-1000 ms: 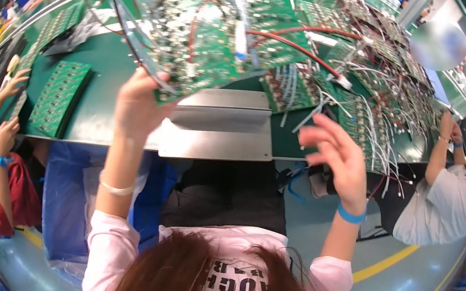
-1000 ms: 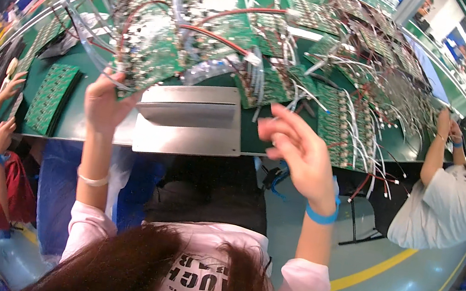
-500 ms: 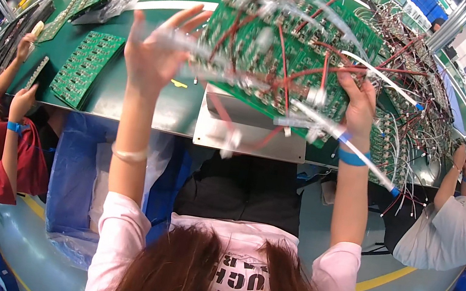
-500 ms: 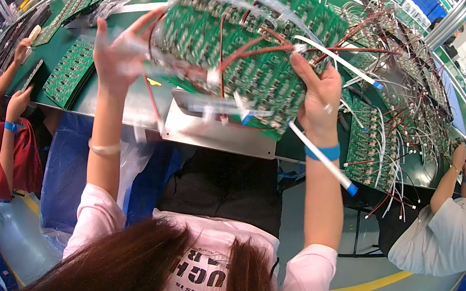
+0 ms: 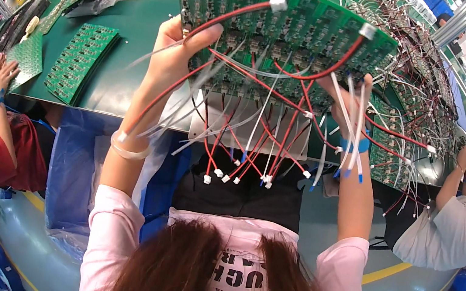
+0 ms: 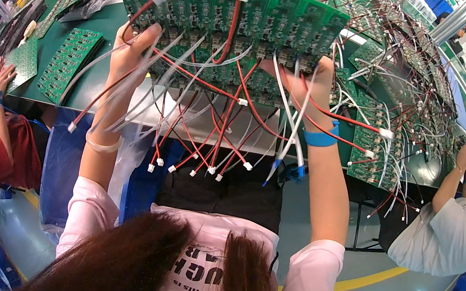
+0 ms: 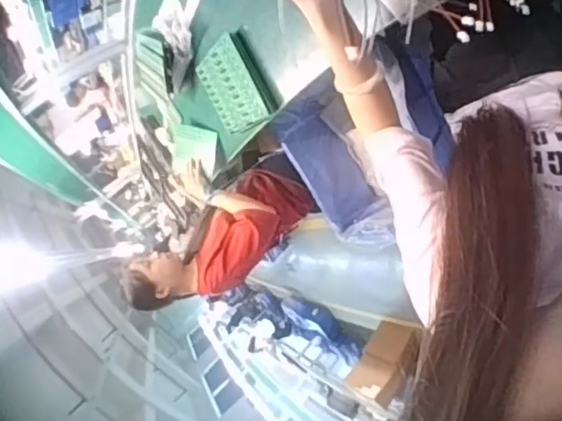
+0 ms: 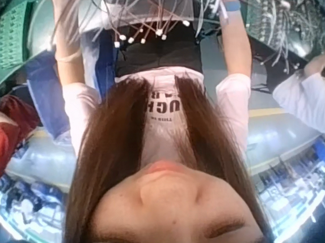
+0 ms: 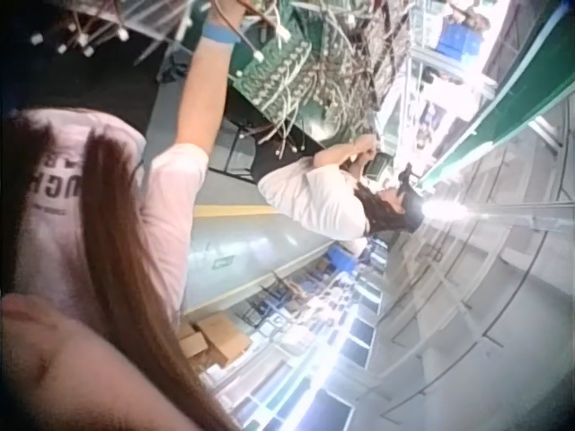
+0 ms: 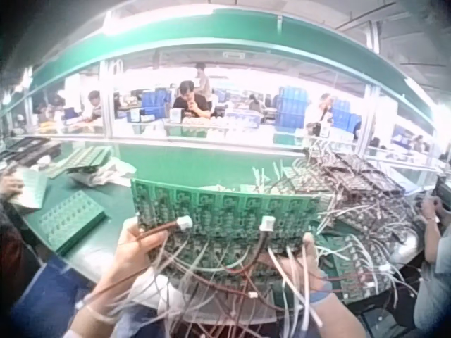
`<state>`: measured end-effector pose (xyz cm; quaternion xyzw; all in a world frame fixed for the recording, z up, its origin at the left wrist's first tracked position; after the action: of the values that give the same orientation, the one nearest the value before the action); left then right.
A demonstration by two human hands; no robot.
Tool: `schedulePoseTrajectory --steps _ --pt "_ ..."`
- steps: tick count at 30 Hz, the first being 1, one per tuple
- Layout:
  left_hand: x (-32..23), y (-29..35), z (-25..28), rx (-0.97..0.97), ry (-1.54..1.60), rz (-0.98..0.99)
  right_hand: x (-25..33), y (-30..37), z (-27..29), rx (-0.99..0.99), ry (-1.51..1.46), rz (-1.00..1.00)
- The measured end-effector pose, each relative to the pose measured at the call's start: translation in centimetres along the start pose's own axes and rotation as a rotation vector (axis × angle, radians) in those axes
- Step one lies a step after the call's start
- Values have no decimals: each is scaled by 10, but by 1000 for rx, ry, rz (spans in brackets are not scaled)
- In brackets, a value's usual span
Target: Organizing and inspecting stacks of printed circuit board assemblies with attached wiring on a factory production line.
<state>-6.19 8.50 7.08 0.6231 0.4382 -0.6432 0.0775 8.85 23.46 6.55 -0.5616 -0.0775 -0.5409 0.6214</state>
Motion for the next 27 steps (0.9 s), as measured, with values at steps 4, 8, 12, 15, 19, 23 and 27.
schedulePoseTrajectory --steps 4,8,12,15,19,23,27 --pt "-12 -3 -9 -13 66 -69 1 -4 15 -150 -522 -114" --pt "-4 -4 -8 -5 86 -36 9 -5 14 -245 -498 43" --pt "0 -2 -5 47 104 -29 7 -5 17 -254 -300 61" --pt "5 0 -3 16 97 12 -7 -5 9 -197 -699 -62" --pt "1 -1 -2 22 78 -8 -12 -7 -1 -174 -1104 -223" --pt "-18 2 -1 -6 93 -60 -10 -6 -3 -245 -1087 -394" --pt "-11 -1 -5 -5 90 -55 -6 -4 1 -275 -1281 -408"
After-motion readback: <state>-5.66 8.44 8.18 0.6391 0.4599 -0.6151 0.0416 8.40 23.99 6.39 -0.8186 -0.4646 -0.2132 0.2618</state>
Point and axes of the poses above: each hand's wrist, its own y-axis away from the middle knuckle, its own z-axis out of the back of the hand, x = y × z, the point moved 8 cm from there along -y, towards the middle knuckle, and after that the axes turned 6 degrees about -y, right-handed, at the moved point
